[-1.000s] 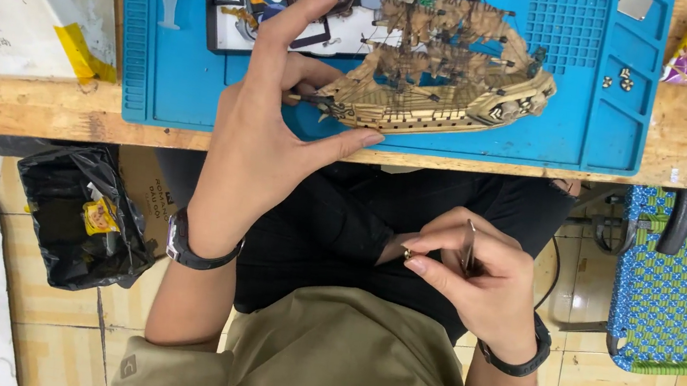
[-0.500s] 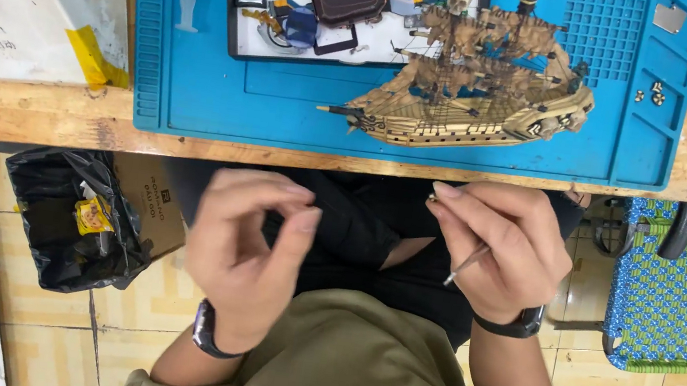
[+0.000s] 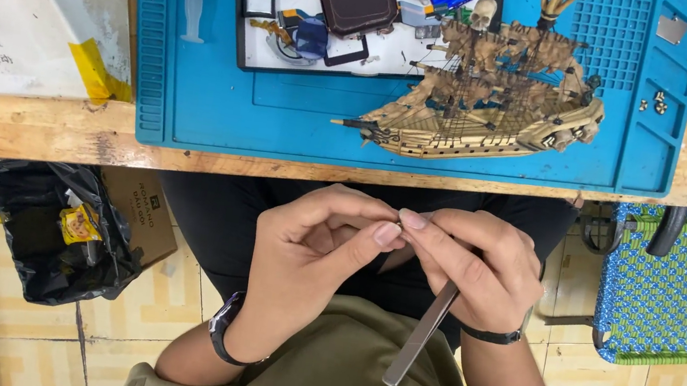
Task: The person cuts a small piece of tape with scissors, then uses tweezers to pick up and place a tiny component onto a detailed model ship. The person holds the ship steady with one hand while carefully positioning the piece with the other.
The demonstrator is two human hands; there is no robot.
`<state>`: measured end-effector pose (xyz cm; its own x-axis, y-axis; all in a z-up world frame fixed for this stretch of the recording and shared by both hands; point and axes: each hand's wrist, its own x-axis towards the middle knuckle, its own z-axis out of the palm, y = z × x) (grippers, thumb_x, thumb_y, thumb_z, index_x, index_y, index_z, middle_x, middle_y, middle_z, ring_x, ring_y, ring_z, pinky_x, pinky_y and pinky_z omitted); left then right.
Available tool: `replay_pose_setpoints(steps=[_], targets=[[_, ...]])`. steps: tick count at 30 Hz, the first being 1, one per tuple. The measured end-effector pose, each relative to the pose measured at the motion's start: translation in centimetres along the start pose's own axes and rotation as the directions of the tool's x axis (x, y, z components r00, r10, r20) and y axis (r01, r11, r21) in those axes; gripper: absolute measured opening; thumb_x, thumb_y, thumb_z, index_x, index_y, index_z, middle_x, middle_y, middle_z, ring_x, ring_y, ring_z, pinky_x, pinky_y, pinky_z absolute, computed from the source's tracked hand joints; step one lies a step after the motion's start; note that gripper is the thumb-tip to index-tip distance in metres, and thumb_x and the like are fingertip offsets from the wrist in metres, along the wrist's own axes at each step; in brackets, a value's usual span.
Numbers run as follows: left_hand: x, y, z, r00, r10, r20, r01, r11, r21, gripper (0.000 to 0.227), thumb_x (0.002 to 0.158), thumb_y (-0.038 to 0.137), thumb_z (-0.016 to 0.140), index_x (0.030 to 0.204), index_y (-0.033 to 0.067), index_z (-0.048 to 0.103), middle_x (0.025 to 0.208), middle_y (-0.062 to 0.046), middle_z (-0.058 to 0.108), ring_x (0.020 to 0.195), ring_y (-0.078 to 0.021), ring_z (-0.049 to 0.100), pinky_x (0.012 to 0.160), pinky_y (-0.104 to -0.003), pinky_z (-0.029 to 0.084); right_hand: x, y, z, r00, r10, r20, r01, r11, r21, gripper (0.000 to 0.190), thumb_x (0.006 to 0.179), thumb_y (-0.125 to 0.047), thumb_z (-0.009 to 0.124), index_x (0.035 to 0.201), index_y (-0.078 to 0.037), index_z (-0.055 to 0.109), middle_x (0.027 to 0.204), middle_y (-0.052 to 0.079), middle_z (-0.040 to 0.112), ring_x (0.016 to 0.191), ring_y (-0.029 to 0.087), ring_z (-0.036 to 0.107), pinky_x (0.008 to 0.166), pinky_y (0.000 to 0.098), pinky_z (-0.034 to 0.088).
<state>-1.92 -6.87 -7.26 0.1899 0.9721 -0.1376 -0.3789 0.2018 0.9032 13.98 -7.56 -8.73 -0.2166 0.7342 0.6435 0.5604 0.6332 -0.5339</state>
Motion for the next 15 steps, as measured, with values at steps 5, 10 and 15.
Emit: replay_pose_setpoints(steps=[5, 10, 15], targets=[[0.4, -0.4, 0.1, 0.999, 0.043, 0.018, -0.044, 0.998, 0.041, 0.007, 0.086, 0.002, 0.063, 0.092, -0.0012, 0.063, 0.086, -0.013, 0.066, 0.079, -0.0192, 0.066, 0.075, -0.024, 0.059, -1.5, 0.2, 0.4, 0.998, 0.055, -0.032, -0.057, 0.994, -0.098, 0.017, 0.087, 0.001, 0.067, 0.104, -0.003, 0.065, 0.091, 0.013, 0.06, 0.069, 0.018, 0.062, 0.06, 0.0258, 0.053], [0.5, -1.2, 0.4, 0.999, 0.026, -0.036, -0.025, 0.999, 0.04, 0.009, 0.089, 0.005, 0.06, 0.094, -0.0012, 0.059, 0.091, -0.014, 0.066, 0.084, -0.0227, 0.07, 0.078, -0.028, 0.061, -3.5, 0.4, 1.1, 0.959, 0.225, -0.174, -0.246, 0.963, -0.108, 0.031, 0.084, -0.03, 0.071, 0.108, -0.012, 0.063, 0.091, 0.009, 0.041, 0.07, 0.015, 0.044, 0.063, 0.0251, 0.04], [0.5, -0.9, 0.1, 0.996, 0.005, 0.086, -0.006, 1.0, 0.007, 0.012, 0.092, 0.004, 0.054, 0.097, -0.0054, 0.058, 0.096, -0.021, 0.066, 0.09, -0.0299, 0.07, 0.081, -0.03, 0.06, -4.5, 0.0, 1.9, 0.821, 0.417, -0.389, -0.153, 0.819, 0.554, 0.042, 0.103, -0.046, 0.033, 0.081, -0.015, 0.05, 0.111, 0.007, 0.036, 0.085, 0.016, 0.054, 0.078, 0.0333, 0.058]])
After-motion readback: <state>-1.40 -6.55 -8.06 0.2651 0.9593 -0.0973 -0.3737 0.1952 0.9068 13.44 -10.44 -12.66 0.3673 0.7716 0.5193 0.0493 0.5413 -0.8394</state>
